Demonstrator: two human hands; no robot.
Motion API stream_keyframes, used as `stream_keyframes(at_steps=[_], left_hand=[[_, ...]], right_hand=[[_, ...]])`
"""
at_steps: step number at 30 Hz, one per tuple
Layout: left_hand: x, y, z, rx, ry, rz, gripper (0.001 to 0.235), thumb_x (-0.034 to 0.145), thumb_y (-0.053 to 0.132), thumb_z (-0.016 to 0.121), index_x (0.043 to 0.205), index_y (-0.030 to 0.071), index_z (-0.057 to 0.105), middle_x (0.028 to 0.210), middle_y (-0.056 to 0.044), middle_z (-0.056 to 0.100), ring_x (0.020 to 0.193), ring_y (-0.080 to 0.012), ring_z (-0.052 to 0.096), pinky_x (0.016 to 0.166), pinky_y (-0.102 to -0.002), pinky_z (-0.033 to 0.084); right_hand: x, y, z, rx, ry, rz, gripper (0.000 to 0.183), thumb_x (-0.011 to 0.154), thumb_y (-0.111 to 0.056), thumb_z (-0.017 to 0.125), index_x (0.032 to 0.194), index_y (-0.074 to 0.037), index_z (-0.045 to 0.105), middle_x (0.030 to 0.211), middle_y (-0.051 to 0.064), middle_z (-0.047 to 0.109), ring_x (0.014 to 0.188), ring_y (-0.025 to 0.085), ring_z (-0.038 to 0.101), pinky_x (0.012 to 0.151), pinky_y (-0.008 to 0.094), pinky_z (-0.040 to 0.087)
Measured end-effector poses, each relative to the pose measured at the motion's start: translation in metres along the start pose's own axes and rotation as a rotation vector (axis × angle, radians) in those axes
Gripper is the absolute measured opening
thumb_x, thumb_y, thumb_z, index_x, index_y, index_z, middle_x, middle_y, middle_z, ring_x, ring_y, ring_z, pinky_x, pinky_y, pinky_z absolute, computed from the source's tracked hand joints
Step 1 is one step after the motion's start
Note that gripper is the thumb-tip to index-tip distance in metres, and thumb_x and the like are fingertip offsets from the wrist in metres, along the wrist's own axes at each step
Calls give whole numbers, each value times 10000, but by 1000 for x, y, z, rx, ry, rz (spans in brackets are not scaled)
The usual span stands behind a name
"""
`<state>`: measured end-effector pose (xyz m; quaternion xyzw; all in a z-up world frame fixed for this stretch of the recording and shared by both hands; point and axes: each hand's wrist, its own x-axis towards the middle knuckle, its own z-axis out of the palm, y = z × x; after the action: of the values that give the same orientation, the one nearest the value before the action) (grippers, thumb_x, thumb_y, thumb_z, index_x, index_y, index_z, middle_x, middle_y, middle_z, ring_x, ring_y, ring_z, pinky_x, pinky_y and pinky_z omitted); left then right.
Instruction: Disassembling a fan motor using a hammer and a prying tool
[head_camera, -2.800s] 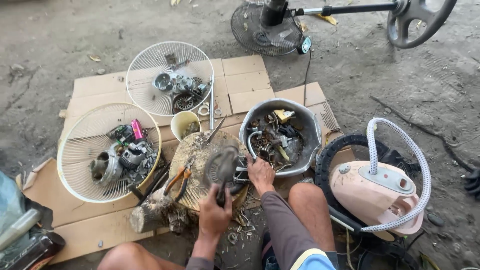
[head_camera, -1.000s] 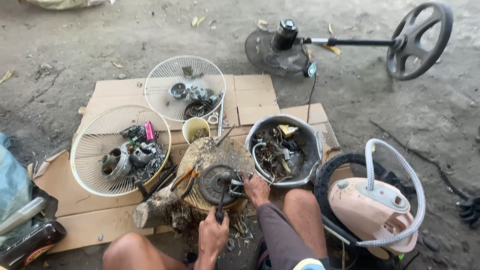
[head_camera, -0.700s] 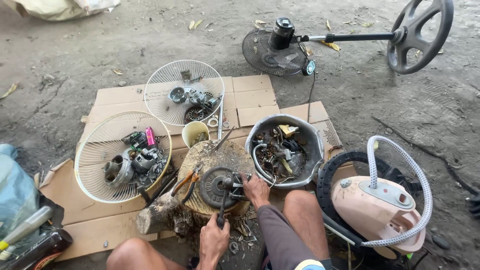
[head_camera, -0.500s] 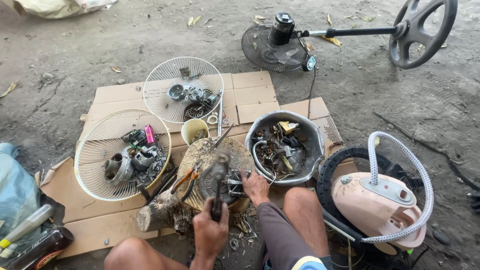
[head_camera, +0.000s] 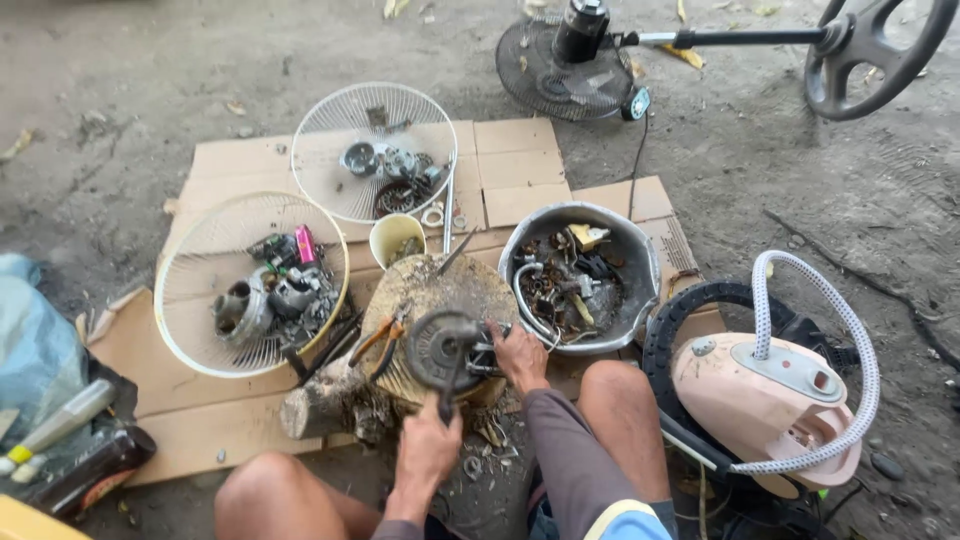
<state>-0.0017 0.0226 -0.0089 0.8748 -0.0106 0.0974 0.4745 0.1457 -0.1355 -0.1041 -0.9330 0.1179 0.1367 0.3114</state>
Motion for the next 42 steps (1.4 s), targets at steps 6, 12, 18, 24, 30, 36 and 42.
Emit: stream_keyframes(at_steps=[6,12,18,24,30,36,42], left_hand=[[-20,30,-3,105,-5,-520,237,871,247,672,1015,65,722,772,-117,795,610,-307,743,572,-426,560],[3,9,5,227,-151,-529,158,936,256,639,1027,130,666,732,-123,783,540,-307,724,518,-467,557],[10,20,0,287,-374,-873,382,917,365,605,1235,154,632,1012,-135,775,964,-372,735,852,-490,562],[8,1,8,222,-342,-844,431,915,356,614,1265,106,633,1035,-161,773,989,-380,732,866,-485,568],[-2,2,5,116,-290,-742,271,935,322,615,1048,86,684,804,-90,784,740,-269,766,714,-443,603],[19,39,-11,-198,-90,-380,220,974,277,634,1036,69,674,680,-38,744,433,-124,644,318,-266,537],[52,128,-62,-232,397,530,633,783,99,821,1349,-7,559,964,-82,768,697,-145,731,599,-249,622]], right_hand=[[-19,21,10,7,-26,28,754,943,-726,381,1272,-102,646,1009,222,732,902,449,697,797,563,532],[4,12,8,-99,-34,-27,915,957,-778,188,1070,-9,672,871,171,723,810,326,726,788,499,582],[7,16,-2,-222,-8,-109,740,1062,-591,229,1315,62,467,860,215,738,767,402,731,742,512,573],[1,9,-36,-332,-302,-474,1424,564,-541,970,1637,-187,102,1714,121,82,1547,390,132,1260,566,158],[-4,16,-13,-229,-161,-559,1304,535,-350,1049,1569,-62,308,1463,163,461,1320,378,472,1173,499,388],[4,-2,-27,-357,-288,-454,1351,521,-400,1036,1606,-127,277,1450,154,475,1361,354,431,1210,519,337],[8,13,-26,-291,-155,-621,933,595,-133,914,1425,-115,487,1272,171,560,1138,411,560,1007,520,476]])
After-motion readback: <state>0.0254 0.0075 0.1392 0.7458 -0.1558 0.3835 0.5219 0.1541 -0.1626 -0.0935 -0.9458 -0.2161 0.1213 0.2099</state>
